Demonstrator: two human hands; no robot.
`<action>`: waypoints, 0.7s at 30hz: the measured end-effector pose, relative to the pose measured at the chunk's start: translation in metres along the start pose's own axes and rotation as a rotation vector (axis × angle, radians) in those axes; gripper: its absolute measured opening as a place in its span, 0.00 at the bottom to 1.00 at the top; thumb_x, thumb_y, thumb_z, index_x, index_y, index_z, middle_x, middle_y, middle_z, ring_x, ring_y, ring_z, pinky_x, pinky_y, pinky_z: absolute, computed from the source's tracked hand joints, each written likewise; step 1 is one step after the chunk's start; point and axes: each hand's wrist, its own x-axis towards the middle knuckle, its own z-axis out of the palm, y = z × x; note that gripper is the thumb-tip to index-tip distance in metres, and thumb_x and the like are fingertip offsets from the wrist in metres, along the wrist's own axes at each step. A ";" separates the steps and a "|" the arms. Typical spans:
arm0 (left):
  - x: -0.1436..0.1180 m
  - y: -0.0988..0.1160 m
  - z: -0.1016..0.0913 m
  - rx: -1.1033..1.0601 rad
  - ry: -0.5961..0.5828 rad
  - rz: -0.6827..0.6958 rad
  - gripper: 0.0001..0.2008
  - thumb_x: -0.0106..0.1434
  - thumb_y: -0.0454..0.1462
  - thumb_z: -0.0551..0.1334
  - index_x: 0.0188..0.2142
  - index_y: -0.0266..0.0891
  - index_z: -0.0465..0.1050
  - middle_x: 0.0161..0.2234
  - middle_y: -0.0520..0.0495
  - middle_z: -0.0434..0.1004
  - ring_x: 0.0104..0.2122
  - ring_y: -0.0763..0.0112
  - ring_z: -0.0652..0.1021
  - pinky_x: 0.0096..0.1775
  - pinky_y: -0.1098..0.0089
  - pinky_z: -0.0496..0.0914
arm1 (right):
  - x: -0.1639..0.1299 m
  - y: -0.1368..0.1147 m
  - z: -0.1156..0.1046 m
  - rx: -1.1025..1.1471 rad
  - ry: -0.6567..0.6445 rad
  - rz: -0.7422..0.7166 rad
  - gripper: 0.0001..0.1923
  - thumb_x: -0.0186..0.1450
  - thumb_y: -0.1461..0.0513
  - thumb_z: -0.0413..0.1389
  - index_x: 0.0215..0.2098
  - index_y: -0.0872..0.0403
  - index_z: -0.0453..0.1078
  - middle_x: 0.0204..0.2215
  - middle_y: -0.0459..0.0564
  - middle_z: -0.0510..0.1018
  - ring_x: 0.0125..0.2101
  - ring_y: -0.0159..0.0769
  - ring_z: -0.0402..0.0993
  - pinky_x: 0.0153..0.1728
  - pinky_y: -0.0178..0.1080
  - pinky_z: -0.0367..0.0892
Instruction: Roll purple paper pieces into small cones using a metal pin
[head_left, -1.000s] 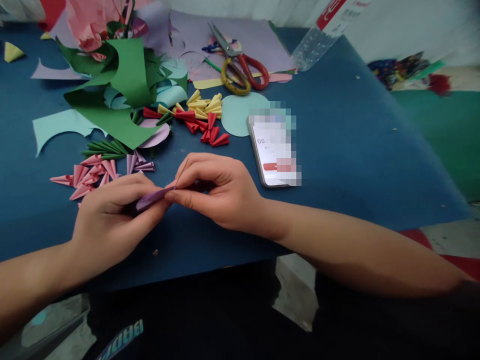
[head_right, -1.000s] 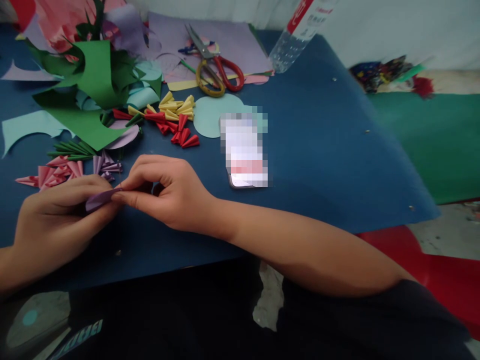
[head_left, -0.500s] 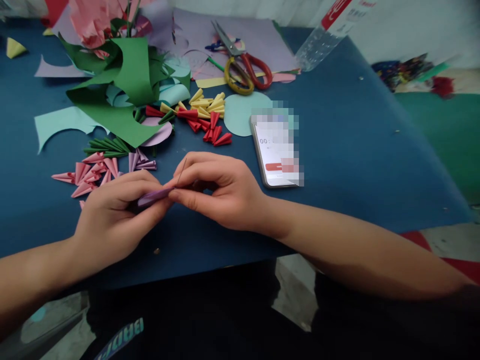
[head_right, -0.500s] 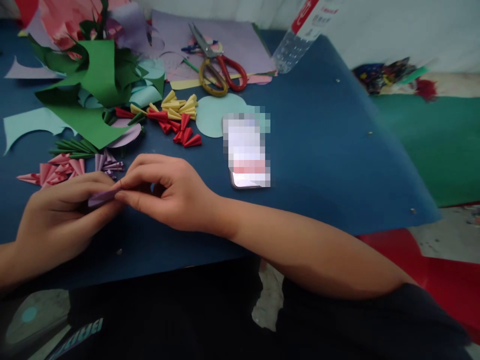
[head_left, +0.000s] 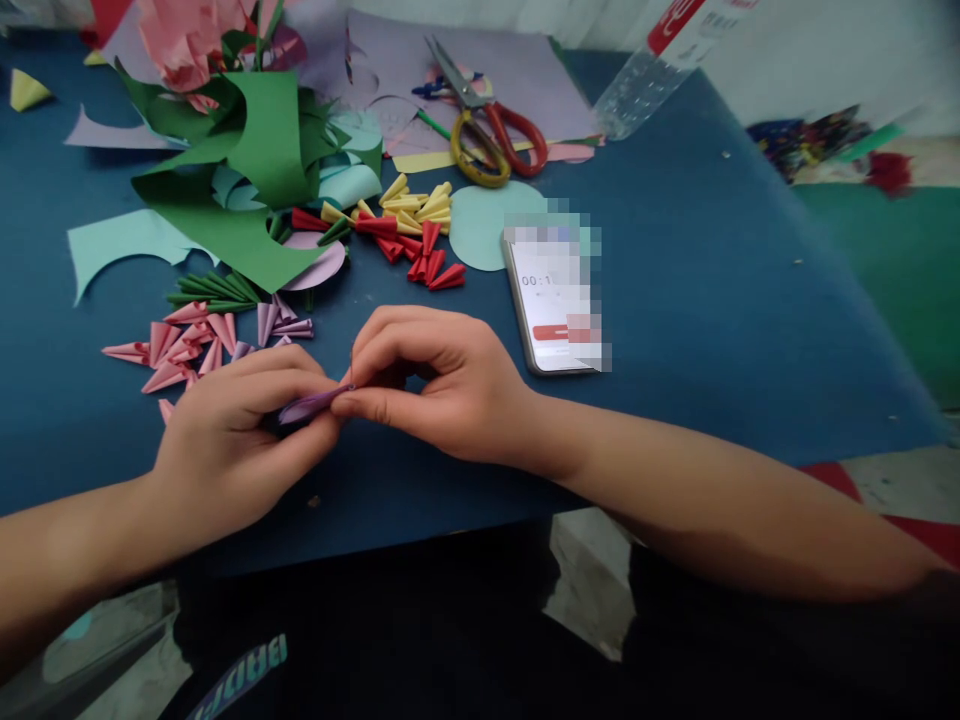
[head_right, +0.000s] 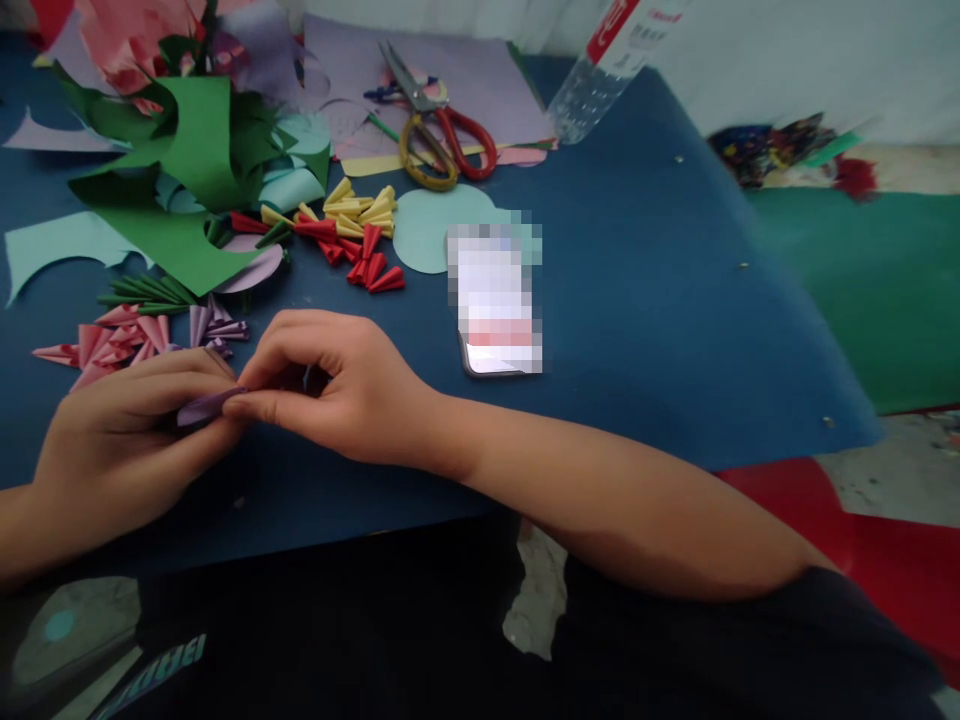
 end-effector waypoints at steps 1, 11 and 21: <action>0.000 0.000 0.000 -0.015 -0.007 -0.010 0.07 0.71 0.31 0.66 0.37 0.45 0.80 0.32 0.52 0.80 0.30 0.71 0.80 0.32 0.69 0.72 | 0.000 0.000 -0.001 0.006 -0.014 0.007 0.06 0.72 0.63 0.73 0.40 0.58 0.85 0.36 0.48 0.84 0.34 0.27 0.78 0.30 0.29 0.72; 0.003 0.002 -0.001 -0.060 -0.023 -0.072 0.11 0.73 0.33 0.66 0.31 0.41 0.75 0.32 0.52 0.80 0.30 0.73 0.78 0.33 0.72 0.70 | 0.000 -0.004 -0.003 0.017 -0.031 0.118 0.05 0.73 0.63 0.71 0.40 0.58 0.84 0.37 0.49 0.84 0.35 0.29 0.79 0.32 0.30 0.71; 0.004 0.007 -0.002 -0.055 -0.079 -0.040 0.10 0.72 0.30 0.65 0.32 0.41 0.76 0.30 0.52 0.79 0.29 0.73 0.77 0.31 0.73 0.71 | 0.002 -0.003 -0.004 0.166 -0.099 0.296 0.15 0.69 0.56 0.76 0.38 0.57 0.81 0.35 0.47 0.83 0.34 0.30 0.78 0.34 0.32 0.72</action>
